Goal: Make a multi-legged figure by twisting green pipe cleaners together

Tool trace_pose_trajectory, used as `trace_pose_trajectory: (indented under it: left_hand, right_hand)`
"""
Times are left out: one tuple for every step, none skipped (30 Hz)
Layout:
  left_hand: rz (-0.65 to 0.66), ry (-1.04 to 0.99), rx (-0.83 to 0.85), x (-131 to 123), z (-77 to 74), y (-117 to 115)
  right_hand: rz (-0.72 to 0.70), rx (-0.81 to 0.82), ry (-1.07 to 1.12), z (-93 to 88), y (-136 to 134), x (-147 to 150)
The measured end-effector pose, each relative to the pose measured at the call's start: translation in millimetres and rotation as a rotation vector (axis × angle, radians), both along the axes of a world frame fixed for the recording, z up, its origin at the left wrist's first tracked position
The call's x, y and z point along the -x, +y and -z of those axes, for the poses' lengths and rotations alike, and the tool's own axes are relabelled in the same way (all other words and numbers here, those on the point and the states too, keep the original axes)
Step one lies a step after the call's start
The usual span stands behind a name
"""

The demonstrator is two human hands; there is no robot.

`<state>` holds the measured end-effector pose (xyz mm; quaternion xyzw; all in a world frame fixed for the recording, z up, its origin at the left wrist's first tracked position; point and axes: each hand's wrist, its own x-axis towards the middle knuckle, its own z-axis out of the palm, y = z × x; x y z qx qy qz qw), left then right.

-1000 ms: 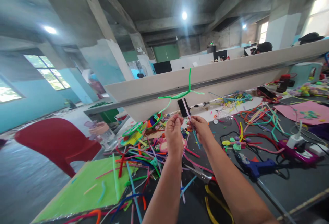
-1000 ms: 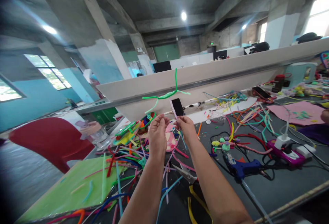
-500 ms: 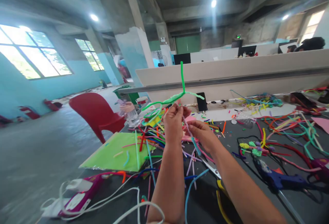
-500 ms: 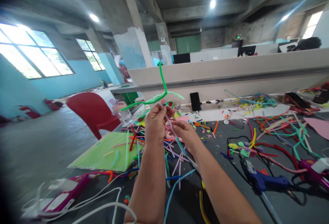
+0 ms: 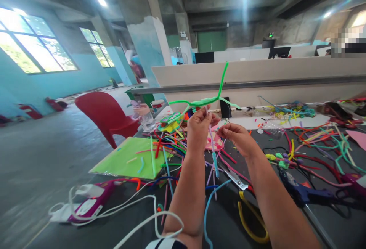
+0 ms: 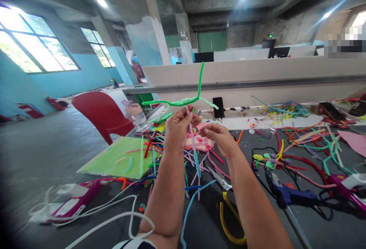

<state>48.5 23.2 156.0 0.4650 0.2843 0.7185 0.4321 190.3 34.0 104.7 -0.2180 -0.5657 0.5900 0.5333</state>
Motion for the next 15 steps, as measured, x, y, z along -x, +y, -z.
trace_pose_trajectory:
  left_hand:
    - [0.022, -0.018, 0.009, -0.6, -0.4, -0.4]
    - [0.053, -0.043, 0.017, -1.2, -1.0, -1.1]
    - [0.092, -0.071, 0.023, -1.8, -1.7, -1.8]
    - [0.135, -0.1, 0.029, -2.3, -2.4, -2.5]
    - [0.178, -0.129, 0.037, -2.7, -3.0, -2.9]
    - [0.217, -0.158, 0.05, -3.0, -3.4, -3.0]
    - [0.253, -0.182, 0.069, -3.3, -3.6, -2.6]
    - [0.285, -0.202, 0.09, -3.6, -3.6, -1.9]
    - [0.313, -0.218, 0.112, -3.9, -3.4, -0.9]
    - [0.337, -0.232, 0.132, -4.1, -3.1, 0.3]
    - [0.354, -0.247, 0.146, -4.4, -2.8, 1.5]
    - [0.368, -0.259, 0.157, -4.6, -2.6, 2.7]
    - [0.377, -0.271, 0.164, -4.8, -2.4, 3.7]
    - [0.38, -0.284, 0.169, -4.9, -2.3, 4.5]
    - [0.381, -0.297, 0.17, -5.0, -2.4, 5.0]
  right_hand:
    - [-0.037, 0.012, -0.004, 0.8, 0.7, -0.9]
    - [-0.082, 0.029, 0.0, 1.6, 1.4, -1.9]
    - [-0.135, 0.048, 0.011, 2.6, 2.1, -2.9]
    - [-0.199, 0.069, 0.028, 3.7, 2.7, -3.8]
    - [-0.27, 0.087, 0.05, 5.1, 3.4, -4.5]
    - [-0.346, 0.104, 0.074, 6.6, 4.1, -4.9]
    - [-0.424, 0.121, 0.095, 8.3, 4.9, -5.0]
    - [-0.498, 0.138, 0.111, 10.1, 5.8, -4.8]
    - [-0.562, 0.158, 0.12, 11.9, 6.7, -4.3]
    - [-0.609, 0.178, 0.122, 13.6, 7.6, -3.7]
    - [-0.637, 0.196, 0.118, 14.9, 8.3, -3.0]
    - [-0.648, 0.207, 0.112, 15.7, 8.7, -2.4]
    - [-0.646, 0.212, 0.108, 16.1, 8.8, -2.0]
    - [-0.639, 0.21, 0.104, 16.0, 8.7, -1.8]
    - [-0.632, 0.206, 0.101, 15.5, 8.2, -1.8]
